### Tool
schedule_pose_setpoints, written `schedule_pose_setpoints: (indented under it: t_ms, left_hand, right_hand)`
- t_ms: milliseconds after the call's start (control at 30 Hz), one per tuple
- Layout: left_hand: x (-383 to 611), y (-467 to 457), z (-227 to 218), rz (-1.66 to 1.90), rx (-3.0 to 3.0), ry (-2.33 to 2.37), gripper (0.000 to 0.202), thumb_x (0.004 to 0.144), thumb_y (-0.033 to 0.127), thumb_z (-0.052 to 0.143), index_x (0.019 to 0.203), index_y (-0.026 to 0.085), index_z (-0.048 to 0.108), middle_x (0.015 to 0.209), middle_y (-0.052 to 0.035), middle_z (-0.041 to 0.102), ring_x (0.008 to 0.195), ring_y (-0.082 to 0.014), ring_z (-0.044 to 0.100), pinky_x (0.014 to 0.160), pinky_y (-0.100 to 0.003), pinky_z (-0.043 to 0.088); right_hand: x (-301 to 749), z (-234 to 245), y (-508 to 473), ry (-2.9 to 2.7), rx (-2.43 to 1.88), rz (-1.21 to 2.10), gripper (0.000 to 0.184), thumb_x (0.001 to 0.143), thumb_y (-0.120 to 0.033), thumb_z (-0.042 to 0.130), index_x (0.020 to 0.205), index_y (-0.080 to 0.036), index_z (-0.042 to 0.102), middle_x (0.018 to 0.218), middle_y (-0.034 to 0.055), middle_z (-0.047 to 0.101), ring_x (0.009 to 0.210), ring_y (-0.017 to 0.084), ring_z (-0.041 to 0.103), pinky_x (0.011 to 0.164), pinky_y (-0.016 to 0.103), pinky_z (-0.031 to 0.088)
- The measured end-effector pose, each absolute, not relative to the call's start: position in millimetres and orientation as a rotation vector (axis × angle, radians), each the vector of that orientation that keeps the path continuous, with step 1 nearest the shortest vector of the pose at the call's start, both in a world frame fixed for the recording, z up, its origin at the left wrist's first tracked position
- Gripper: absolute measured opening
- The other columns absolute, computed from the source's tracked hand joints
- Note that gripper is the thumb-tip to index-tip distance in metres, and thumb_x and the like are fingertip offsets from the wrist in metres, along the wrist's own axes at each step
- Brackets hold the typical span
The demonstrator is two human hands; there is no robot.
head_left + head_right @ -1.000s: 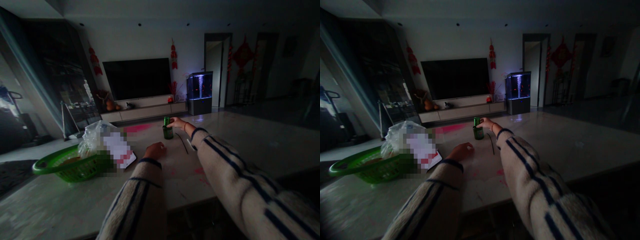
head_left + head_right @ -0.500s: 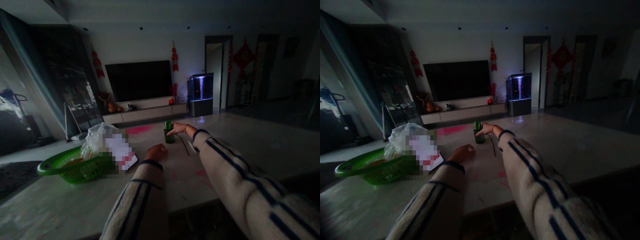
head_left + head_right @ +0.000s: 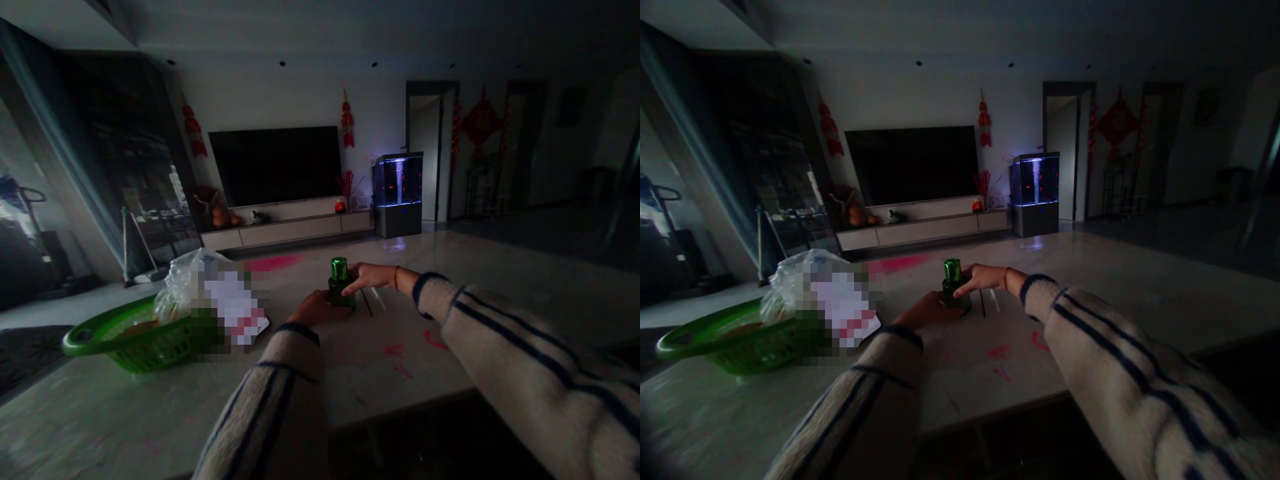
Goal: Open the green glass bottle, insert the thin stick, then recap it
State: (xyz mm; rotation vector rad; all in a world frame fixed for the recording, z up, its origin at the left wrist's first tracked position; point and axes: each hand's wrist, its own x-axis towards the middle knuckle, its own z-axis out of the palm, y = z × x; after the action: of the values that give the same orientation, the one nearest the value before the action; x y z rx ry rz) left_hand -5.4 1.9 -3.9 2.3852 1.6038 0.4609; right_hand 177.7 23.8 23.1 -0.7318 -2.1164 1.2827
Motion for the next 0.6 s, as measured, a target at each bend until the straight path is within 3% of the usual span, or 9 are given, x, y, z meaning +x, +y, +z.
schedule_pose_setpoints:
  t_ms: [133, 200, 300, 433, 533, 600]
  left_hand:
    - [-4.3, 1.2, -4.0, 0.478, 2.373, 1.481, 0.055, 0.062, 0.054, 0.059, 0.101, 0.016, 0.063, 0.087, -0.0061, 0.067, 0.079, -0.02, 0.061, 0.063, -0.025, 0.042]
    - [-4.8, 1.6, -3.9, 0.475, 2.338, 1.506, 0.057, 0.059, 0.057, 0.06, 0.1, 0.017, 0.064, 0.085, -0.0054, 0.066, 0.077, -0.0195, 0.061, 0.064, -0.025, 0.042]
    - [-5.1, 1.6, -3.6, 0.466, 2.32, 1.525, 0.059, 0.057, 0.059, 0.06, 0.1, 0.018, 0.065, 0.084, -0.0056, 0.066, 0.077, -0.0195, 0.061, 0.064, -0.025, 0.043]
    - [-4.7, 1.4, -3.7, 0.481, 2.318, 1.546, 0.059, 0.057, 0.058, 0.061, 0.1, 0.018, 0.065, 0.085, -0.0062, 0.067, 0.077, -0.0198, 0.061, 0.062, -0.025, 0.042]
    - [-4.5, 1.7, -3.1, 0.463, 2.326, 1.557, 0.059, 0.057, 0.059, 0.06, 0.101, 0.018, 0.065, 0.089, -0.0065, 0.067, 0.077, -0.02, 0.061, 0.062, -0.025, 0.043]
    - [-4.6, 2.2, -2.6, 0.455, 2.332, 1.56, 0.062, 0.057, 0.06, 0.06, 0.103, 0.018, 0.064, 0.091, -0.007, 0.066, 0.078, -0.0207, 0.061, 0.063, -0.026, 0.043]
  right_hand:
    - [181.1, 14.3, 8.8, -1.878, -0.687, 1.351, 0.046, 0.065, -0.031, 0.068, 0.108, -0.021, 0.055, 0.108, 0.0026, 0.06, 0.1, 0.014, 0.052, 0.09, 0.029, 0.038]
    - [182.9, 15.1, 1.9, -1.712, -0.693, 1.384, 0.037, 0.077, -0.04, 0.054, 0.109, -0.022, 0.053, 0.109, 0.0024, 0.059, 0.104, 0.014, 0.05, 0.09, 0.03, 0.036]
    - [186.6, 21.1, -7.0, -1.554, -0.685, 1.47, 0.044, 0.085, -0.049, 0.032, 0.114, -0.021, 0.049, 0.105, 0.0046, 0.061, 0.1, 0.015, 0.053, 0.087, 0.032, 0.036]
    - [195.1, 27.0, -10.2, -1.382, -0.756, 1.466, 0.053, 0.084, -0.052, 0.032, 0.123, -0.016, 0.038, 0.08, 0.0037, 0.064, 0.081, 0.015, 0.058, 0.077, 0.029, 0.04]
    - [200.9, 28.6, -6.2, -1.132, -0.865, 1.291, 0.052, 0.084, -0.047, 0.034, 0.122, -0.012, 0.037, 0.053, -0.0028, 0.053, 0.055, 0.013, 0.053, 0.067, 0.027, 0.042]
    - [201.1, 29.7, -5.0, -1.013, -0.899, 1.214, 0.049, 0.085, -0.045, 0.033, 0.121, -0.012, 0.038, 0.049, -0.0043, 0.049, 0.049, 0.012, 0.048, 0.064, 0.026, 0.042]
